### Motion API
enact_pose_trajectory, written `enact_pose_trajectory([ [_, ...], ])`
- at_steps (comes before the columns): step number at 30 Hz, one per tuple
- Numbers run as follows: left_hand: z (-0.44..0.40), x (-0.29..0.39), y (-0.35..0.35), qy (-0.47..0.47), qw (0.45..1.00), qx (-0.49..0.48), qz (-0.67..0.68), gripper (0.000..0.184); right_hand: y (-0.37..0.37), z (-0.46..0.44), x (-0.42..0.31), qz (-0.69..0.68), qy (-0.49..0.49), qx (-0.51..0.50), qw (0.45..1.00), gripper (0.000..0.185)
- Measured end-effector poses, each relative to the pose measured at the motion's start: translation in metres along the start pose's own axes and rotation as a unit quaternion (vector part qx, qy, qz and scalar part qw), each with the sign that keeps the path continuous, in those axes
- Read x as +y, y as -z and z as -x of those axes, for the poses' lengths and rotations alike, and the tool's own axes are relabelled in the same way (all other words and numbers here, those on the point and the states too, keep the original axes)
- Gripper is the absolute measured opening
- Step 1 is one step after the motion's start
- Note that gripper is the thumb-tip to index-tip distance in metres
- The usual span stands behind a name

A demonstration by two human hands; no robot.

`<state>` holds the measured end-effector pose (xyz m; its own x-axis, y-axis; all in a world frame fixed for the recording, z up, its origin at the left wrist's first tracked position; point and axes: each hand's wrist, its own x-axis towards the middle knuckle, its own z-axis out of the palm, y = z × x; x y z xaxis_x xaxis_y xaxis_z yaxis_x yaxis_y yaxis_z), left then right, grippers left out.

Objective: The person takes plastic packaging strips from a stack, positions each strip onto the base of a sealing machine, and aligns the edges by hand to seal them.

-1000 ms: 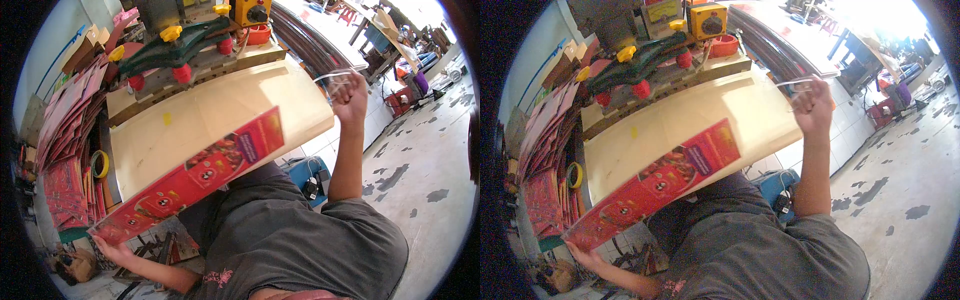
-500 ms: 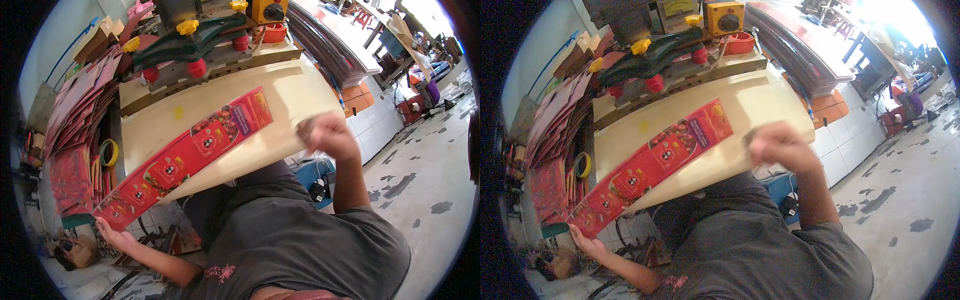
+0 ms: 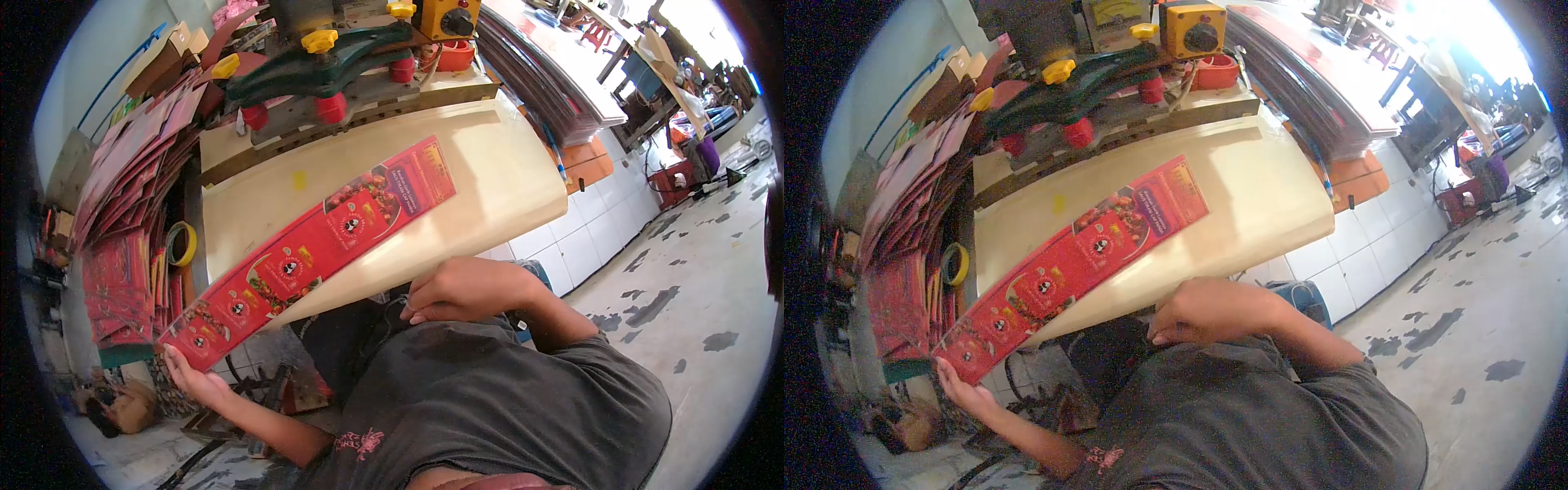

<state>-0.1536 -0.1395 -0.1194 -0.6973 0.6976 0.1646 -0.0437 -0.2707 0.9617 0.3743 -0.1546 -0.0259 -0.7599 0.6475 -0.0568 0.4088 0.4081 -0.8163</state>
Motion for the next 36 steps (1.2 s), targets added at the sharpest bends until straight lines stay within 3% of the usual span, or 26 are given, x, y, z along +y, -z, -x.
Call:
enact_pose_trajectory([
  [2, 0.000, -0.003, 0.002, 0.001, 1.000, 0.005, -0.011, 0.061, 0.000, 0.000, 0.001, 0.005, 0.007, 0.014, 1.000, 0.027],
  [4, 0.002, -0.001, -0.002, 0.003, 1.000, -0.019, 0.001, 0.049, 0.003, 0.001, -0.004, 0.005, 0.000, -0.001, 1.000, 0.030],
  [12, 0.022, 0.010, -0.020, 0.040, 0.999, 0.000, 0.005, 0.045, 0.007, 0.003, -0.009, 0.020, -0.056, 0.019, 0.998, 0.042],
  [14, 0.024, 0.009, -0.021, 0.045, 0.999, 0.003, 0.010, 0.044, 0.014, 0.007, -0.003, 0.016, 0.004, 0.102, 0.995, 0.033],
  [15, 0.024, 0.008, -0.021, 0.047, 0.998, -0.046, 0.005, 0.044, 0.023, 0.012, -0.005, 0.017, 0.004, 0.102, 0.995, 0.033],
  [16, 0.024, 0.007, -0.022, 0.047, 0.994, -0.095, 0.001, 0.044, 0.035, 0.018, -0.010, 0.020, -0.037, 0.168, 0.985, 0.030],
  [19, 0.036, 0.020, -0.047, 0.038, 0.990, -0.120, -0.058, 0.046, 0.066, 0.036, 0.004, 0.034, -0.117, 0.382, 0.916, 0.021],
  [21, 0.037, 0.020, -0.058, 0.044, 0.984, -0.150, -0.080, 0.047, 0.082, 0.047, 0.031, 0.131, -0.156, 0.497, 0.843, 0.022],
  [25, 0.040, 0.026, -0.086, 0.049, 0.955, -0.233, -0.177, 0.050, 0.090, 0.070, 0.086, 0.298, -0.258, 0.558, 0.730, 0.026],
  [26, 0.042, 0.029, -0.096, 0.049, 0.955, -0.233, -0.176, 0.050, 0.091, 0.074, 0.098, 0.298, -0.258, 0.558, 0.730, 0.026],
  [30, 0.051, 0.037, -0.133, -0.035, 0.918, -0.251, -0.304, 0.056, 0.084, 0.077, 0.127, 0.219, -0.294, 0.553, 0.748, 0.028],
  [32, 0.052, 0.042, -0.143, -0.089, 0.874, -0.226, -0.421, 0.050, 0.082, 0.074, 0.125, 0.222, -0.304, 0.581, 0.721, 0.025],
  [33, 0.049, 0.042, -0.145, -0.090, 0.874, -0.225, -0.421, 0.050, 0.082, 0.073, 0.126, 0.221, -0.303, 0.582, 0.721, 0.025],
  [35, 0.042, 0.046, -0.144, -0.201, 0.867, -0.162, -0.426, 0.041, 0.081, 0.071, 0.128, 0.250, -0.284, 0.593, 0.711, 0.021],
  [36, 0.043, 0.048, -0.146, -0.200, 0.866, -0.157, -0.430, 0.041, 0.080, 0.070, 0.127, 0.247, -0.281, 0.591, 0.715, 0.021],
])
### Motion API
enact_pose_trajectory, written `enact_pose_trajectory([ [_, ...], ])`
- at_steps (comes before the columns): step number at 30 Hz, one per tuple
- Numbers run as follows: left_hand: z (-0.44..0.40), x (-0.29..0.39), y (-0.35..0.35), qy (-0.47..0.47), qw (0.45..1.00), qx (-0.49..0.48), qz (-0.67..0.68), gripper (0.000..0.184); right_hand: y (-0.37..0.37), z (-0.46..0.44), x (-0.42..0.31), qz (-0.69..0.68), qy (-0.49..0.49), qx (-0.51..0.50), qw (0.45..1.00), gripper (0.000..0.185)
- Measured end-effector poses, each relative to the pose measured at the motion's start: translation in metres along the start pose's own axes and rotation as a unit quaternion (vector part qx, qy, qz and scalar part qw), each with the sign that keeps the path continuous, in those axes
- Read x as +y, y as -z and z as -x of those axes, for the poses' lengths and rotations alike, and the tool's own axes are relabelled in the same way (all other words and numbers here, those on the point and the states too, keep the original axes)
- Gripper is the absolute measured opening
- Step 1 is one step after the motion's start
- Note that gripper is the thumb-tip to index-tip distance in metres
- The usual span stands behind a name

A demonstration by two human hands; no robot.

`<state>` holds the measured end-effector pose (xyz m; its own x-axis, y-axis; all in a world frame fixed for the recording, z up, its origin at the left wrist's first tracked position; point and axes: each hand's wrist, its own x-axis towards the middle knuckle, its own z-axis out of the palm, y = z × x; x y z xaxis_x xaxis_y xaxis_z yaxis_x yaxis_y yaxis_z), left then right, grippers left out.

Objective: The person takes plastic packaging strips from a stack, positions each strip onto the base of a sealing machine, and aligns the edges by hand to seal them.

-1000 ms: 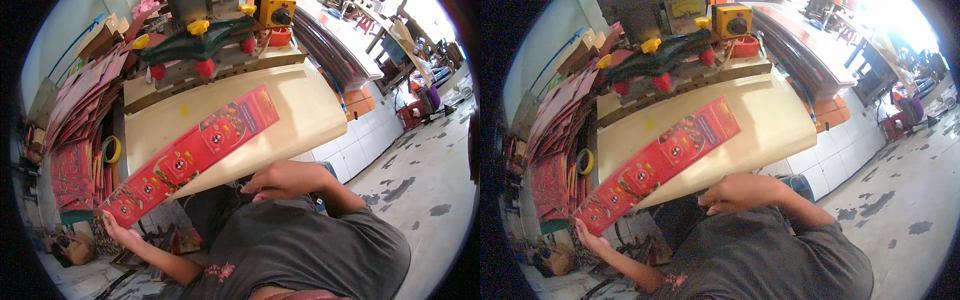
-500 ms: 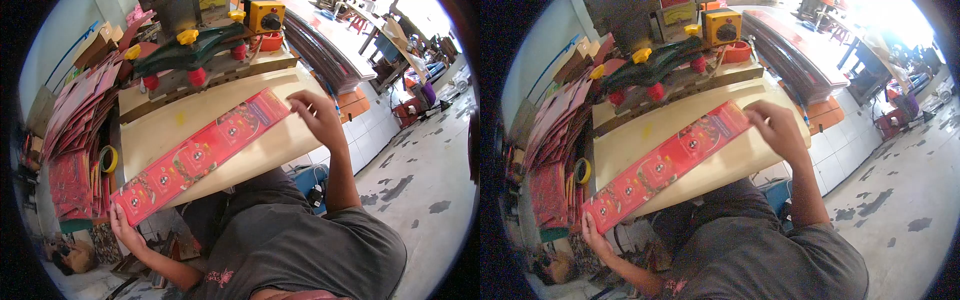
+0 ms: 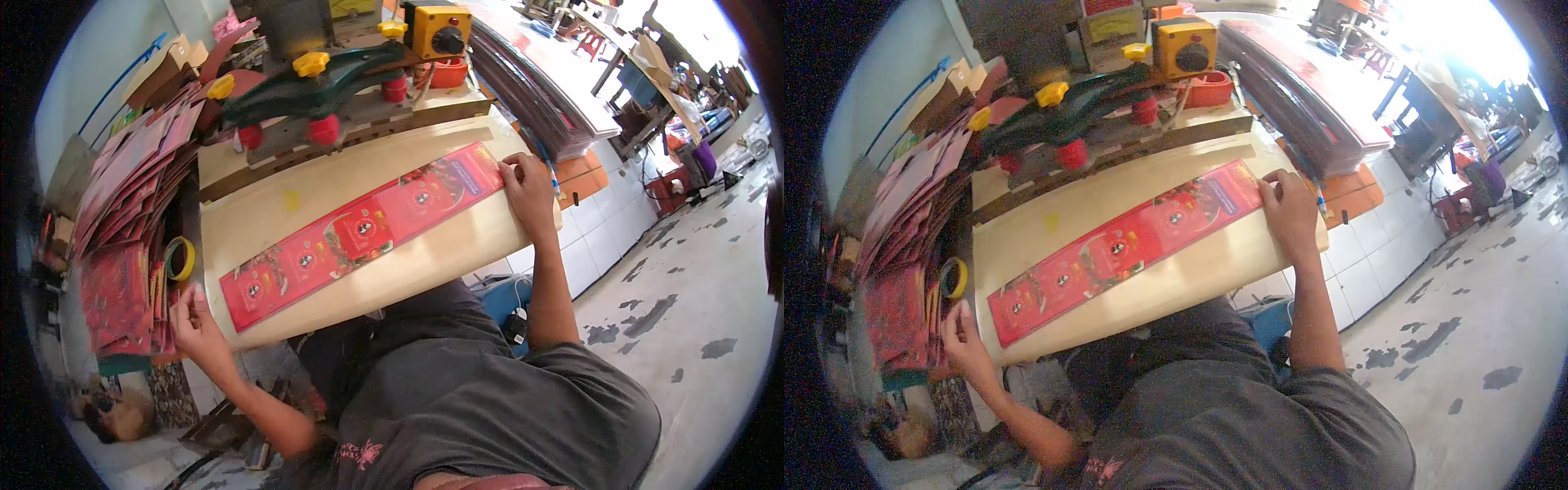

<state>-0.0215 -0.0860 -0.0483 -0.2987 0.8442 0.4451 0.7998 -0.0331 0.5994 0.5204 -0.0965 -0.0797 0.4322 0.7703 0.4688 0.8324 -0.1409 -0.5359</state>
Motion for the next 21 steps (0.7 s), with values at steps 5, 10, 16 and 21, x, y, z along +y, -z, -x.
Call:
enact_pose_trajectory([
  [5, 0.031, 0.061, 0.025, -0.093, 0.894, 0.021, 0.439, 0.043, -0.001, -0.001, 0.000, 0.011, 0.013, 0.004, 1.000, 0.018],
  [10, 0.045, 0.141, 0.060, -0.302, 0.524, -0.364, 0.708, 0.066, -0.002, 0.001, -0.005, 0.052, 0.012, 0.005, 0.999, 0.017],
  [16, 0.046, 0.190, 0.065, -0.356, 0.431, -0.433, 0.707, 0.079, -0.003, -0.001, 0.000, 0.046, 0.014, -0.002, 0.999, 0.015],
  [21, 0.046, 0.156, 0.044, -0.439, 0.398, -0.515, 0.620, 0.074, -0.005, 0.001, -0.003, 0.044, 0.035, 0.018, 0.998, 0.014],
])
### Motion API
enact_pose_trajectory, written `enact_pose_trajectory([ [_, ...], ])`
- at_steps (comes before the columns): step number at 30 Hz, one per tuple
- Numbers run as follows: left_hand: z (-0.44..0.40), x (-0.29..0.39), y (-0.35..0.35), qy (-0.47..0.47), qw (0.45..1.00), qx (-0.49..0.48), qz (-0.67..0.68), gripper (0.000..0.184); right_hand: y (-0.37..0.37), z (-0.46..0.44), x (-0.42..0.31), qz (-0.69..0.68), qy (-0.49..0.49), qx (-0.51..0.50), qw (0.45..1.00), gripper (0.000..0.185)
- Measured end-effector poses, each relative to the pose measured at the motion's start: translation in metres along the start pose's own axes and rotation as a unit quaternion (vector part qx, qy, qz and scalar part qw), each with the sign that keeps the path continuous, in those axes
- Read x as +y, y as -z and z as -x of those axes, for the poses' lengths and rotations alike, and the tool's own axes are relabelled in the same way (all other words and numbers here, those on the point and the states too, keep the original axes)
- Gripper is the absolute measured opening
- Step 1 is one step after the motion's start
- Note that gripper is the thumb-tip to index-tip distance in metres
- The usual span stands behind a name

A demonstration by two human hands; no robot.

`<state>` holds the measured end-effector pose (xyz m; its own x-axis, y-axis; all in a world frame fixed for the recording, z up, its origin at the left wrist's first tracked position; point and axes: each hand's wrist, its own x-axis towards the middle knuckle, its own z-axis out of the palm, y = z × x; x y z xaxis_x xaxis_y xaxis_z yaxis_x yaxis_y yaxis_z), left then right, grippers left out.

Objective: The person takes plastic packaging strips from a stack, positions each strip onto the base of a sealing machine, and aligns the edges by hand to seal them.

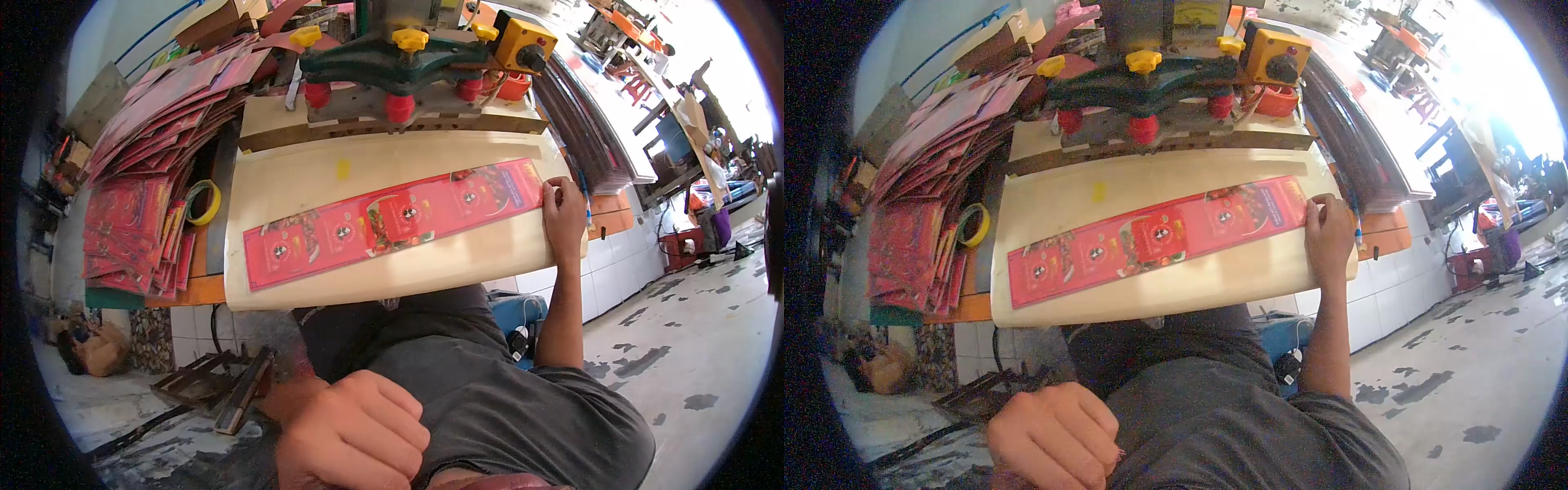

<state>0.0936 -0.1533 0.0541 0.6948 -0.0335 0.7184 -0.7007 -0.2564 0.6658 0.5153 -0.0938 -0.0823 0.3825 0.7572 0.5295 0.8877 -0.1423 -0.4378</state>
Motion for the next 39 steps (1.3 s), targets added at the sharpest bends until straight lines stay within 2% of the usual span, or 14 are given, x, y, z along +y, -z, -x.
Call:
enact_pose_trajectory([
  [1, 0.001, -0.001, -0.002, 0.024, 0.998, -0.059, -0.009, 0.080, 0.000, 0.000, -0.001, -0.004, -0.001, 0.000, 1.000, 0.013],
  [2, -0.024, -0.001, -0.012, -0.009, 0.996, 0.089, -0.003, 0.070, 0.001, 0.000, -0.001, -0.007, -0.002, 0.000, 1.000, 0.013],
  [3, -0.038, 0.000, -0.018, -0.043, 0.971, 0.234, 0.004, 0.077, 0.001, -0.001, -0.001, -0.007, -0.002, 0.000, 1.000, 0.013],
  [7, -0.046, 0.003, -0.018, -0.066, 0.966, 0.245, 0.042, 0.076, 0.001, -0.001, 0.001, -0.008, -0.015, -0.016, 1.000, 0.014],
  [9, -0.047, 0.004, -0.013, -0.056, 0.980, 0.189, 0.038, 0.076, 0.000, -0.001, 0.003, -0.021, -0.013, -0.013, 1.000, 0.014],
  [13, -0.043, -0.002, -0.012, -0.042, 0.978, 0.189, 0.074, 0.076, -0.001, -0.001, 0.003, -0.005, -0.012, -0.008, 1.000, 0.015],
  [15, -0.029, -0.010, -0.003, -0.058, 0.988, 0.100, 0.103, 0.051, -0.001, -0.001, 0.003, -0.005, -0.014, -0.003, 1.000, 0.015],
  [16, -0.034, -0.007, -0.007, -0.058, 0.988, 0.100, 0.103, 0.051, -0.001, -0.001, 0.003, -0.005, -0.012, -0.005, 1.000, 0.015],
  [18, -0.048, 0.002, -0.018, -0.028, 0.976, 0.201, 0.085, 0.076, -0.002, 0.000, 0.004, -0.005, -0.009, -0.006, 1.000, 0.015],
  [23, -0.049, 0.002, -0.017, -0.026, 0.978, 0.193, 0.074, 0.077, -0.004, -0.001, 0.007, 0.004, 0.007, 0.007, 1.000, 0.015],
  [31, -0.052, 0.001, -0.014, -0.042, 0.978, 0.200, 0.048, 0.077, 0.001, -0.001, 0.000, -0.010, -0.017, -0.007, 1.000, 0.016],
  [33, -0.054, 0.000, -0.011, -0.081, 0.973, 0.172, 0.133, 0.075, 0.002, 0.001, -0.001, -0.016, -0.023, -0.007, 1.000, 0.016],
  [36, -0.053, 0.001, -0.019, -0.058, 0.973, 0.190, 0.117, 0.072, 0.003, 0.000, -0.004, -0.019, -0.024, 0.003, 1.000, 0.016],
  [39, -0.052, -0.007, -0.022, -0.060, 0.974, 0.169, 0.137, 0.072, 0.003, 0.000, -0.005, 0.007, -0.010, 0.009, 1.000, 0.016],
])
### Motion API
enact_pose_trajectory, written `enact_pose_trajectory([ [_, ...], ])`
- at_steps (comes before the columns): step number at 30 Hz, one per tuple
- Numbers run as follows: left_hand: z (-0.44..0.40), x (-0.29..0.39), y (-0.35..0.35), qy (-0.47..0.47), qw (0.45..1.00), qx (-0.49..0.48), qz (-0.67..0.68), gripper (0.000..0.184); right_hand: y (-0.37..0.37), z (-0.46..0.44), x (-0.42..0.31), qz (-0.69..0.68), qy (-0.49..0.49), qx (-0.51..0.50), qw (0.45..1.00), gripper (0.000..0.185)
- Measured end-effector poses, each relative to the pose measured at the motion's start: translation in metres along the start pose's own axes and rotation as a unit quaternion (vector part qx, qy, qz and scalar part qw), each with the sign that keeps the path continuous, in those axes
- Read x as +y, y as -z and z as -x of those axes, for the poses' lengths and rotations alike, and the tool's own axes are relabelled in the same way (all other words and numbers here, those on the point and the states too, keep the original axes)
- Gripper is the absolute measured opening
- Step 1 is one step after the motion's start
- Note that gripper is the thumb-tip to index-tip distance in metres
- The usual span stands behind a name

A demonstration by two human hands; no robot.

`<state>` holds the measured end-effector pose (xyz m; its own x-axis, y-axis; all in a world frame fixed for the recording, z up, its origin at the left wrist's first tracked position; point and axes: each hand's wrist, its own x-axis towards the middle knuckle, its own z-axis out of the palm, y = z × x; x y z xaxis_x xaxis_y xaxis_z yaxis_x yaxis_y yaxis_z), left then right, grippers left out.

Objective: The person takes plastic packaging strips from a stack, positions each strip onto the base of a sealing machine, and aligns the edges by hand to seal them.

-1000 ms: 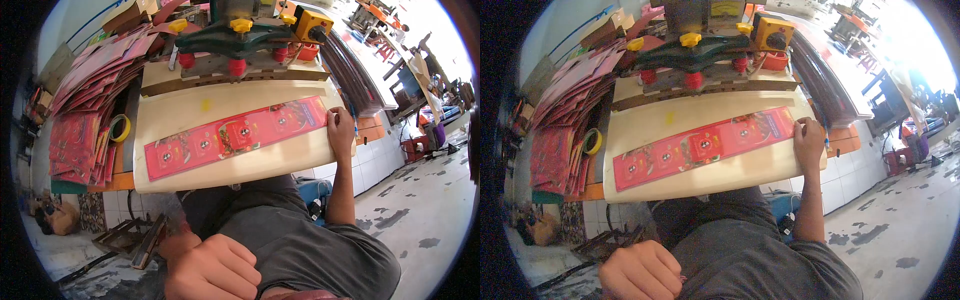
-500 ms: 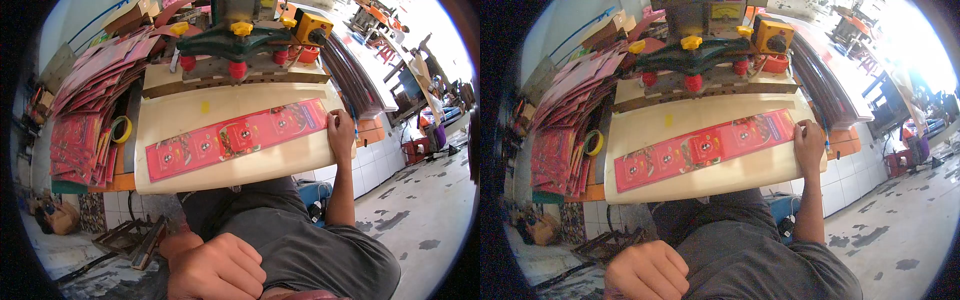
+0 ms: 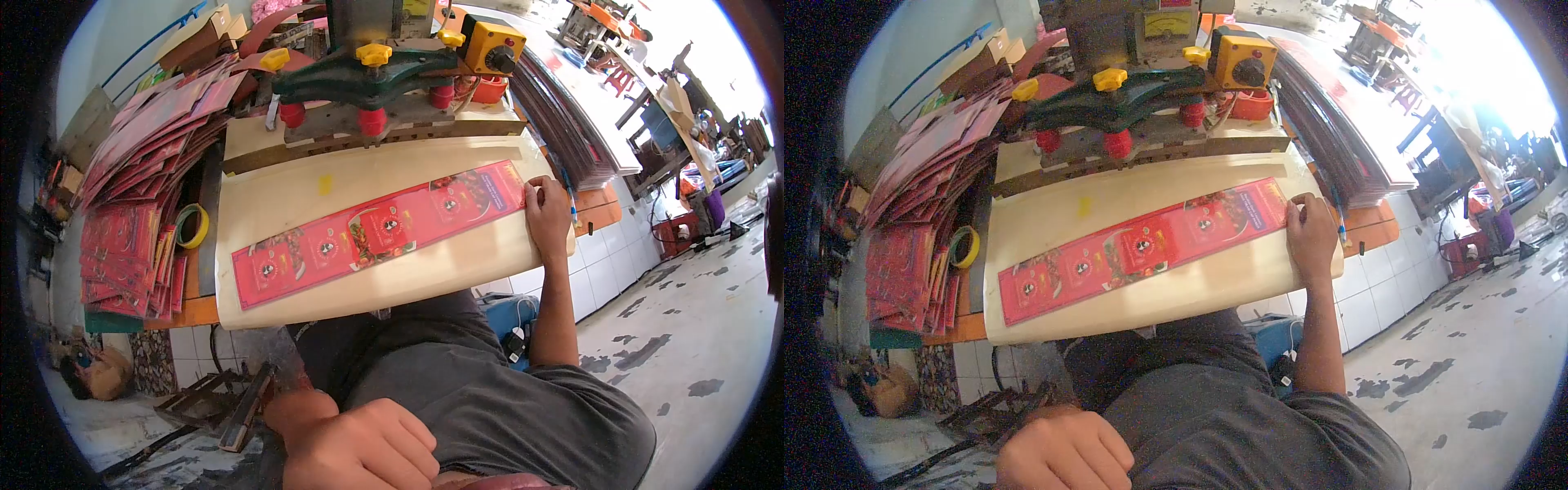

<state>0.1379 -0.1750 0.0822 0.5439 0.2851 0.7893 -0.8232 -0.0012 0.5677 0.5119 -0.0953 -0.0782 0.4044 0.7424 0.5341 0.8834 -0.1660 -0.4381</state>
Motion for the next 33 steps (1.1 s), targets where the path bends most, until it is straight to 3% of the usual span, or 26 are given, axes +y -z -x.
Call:
enact_pose_trajectory([
  [7, -0.001, 0.002, 0.003, 0.030, 1.000, -0.005, -0.008, 0.072, -0.001, 0.000, 0.003, -0.003, -0.010, -0.014, 1.000, 0.016],
  [10, 0.004, 0.003, 0.001, 0.022, 0.995, 0.031, -0.094, 0.070, -0.001, 0.001, 0.004, -0.006, -0.009, -0.008, 1.000, 0.015],
  [12, 0.020, -0.010, -0.009, -0.224, 0.922, 0.196, -0.246, 0.066, -0.001, 0.001, 0.004, -0.006, -0.009, -0.005, 1.000, 0.014],
  [13, 0.025, -0.014, -0.016, -0.289, 0.875, 0.261, -0.287, 0.055, 0.000, 0.001, 0.003, -0.013, -0.012, -0.008, 1.000, 0.013],
  [14, 0.017, -0.021, -0.016, -0.288, 0.877, 0.260, -0.286, 0.055, 0.000, 0.001, 0.002, -0.021, -0.014, -0.011, 1.000, 0.013],
  [16, -0.001, -0.037, -0.012, -0.501, 0.782, 0.225, -0.294, 0.034, -0.003, 0.002, 0.003, -0.019, -0.009, -0.003, 1.000, 0.013],
  [18, 0.161, -0.027, -0.003, -0.380, 0.757, 0.335, -0.414, 0.058, -0.002, 0.002, 0.004, -0.014, -0.002, 0.005, 1.000, 0.013],
  [19, 0.139, -0.024, 0.010, -0.293, 0.872, 0.127, -0.371, 0.063, -0.002, 0.002, 0.004, -0.017, -0.009, -0.002, 1.000, 0.013],
  [20, 0.080, -0.024, -0.010, -0.229, 0.900, 0.132, -0.346, 0.039, -0.001, 0.002, 0.004, -0.020, -0.017, -0.010, 1.000, 0.013],
  [21, 0.020, -0.023, -0.029, -0.163, 0.923, 0.140, -0.320, 0.026, -0.001, 0.002, 0.003, -0.027, -0.019, -0.014, 0.999, 0.013],
  [24, 0.017, -0.029, -0.018, -0.132, 0.960, 0.088, -0.230, 0.033, -0.001, 0.002, 0.003, -0.027, -0.013, -0.012, 0.999, 0.013],
  [25, 0.011, -0.032, -0.006, -0.149, 0.971, 0.019, -0.188, 0.035, 0.000, 0.002, 0.003, -0.024, -0.016, -0.014, 0.999, 0.013],
  [33, 0.033, -0.046, -0.004, -0.133, 0.978, -0.003, -0.164, 0.039, -0.002, 0.002, 0.006, -0.025, -0.013, -0.008, 1.000, 0.014],
])
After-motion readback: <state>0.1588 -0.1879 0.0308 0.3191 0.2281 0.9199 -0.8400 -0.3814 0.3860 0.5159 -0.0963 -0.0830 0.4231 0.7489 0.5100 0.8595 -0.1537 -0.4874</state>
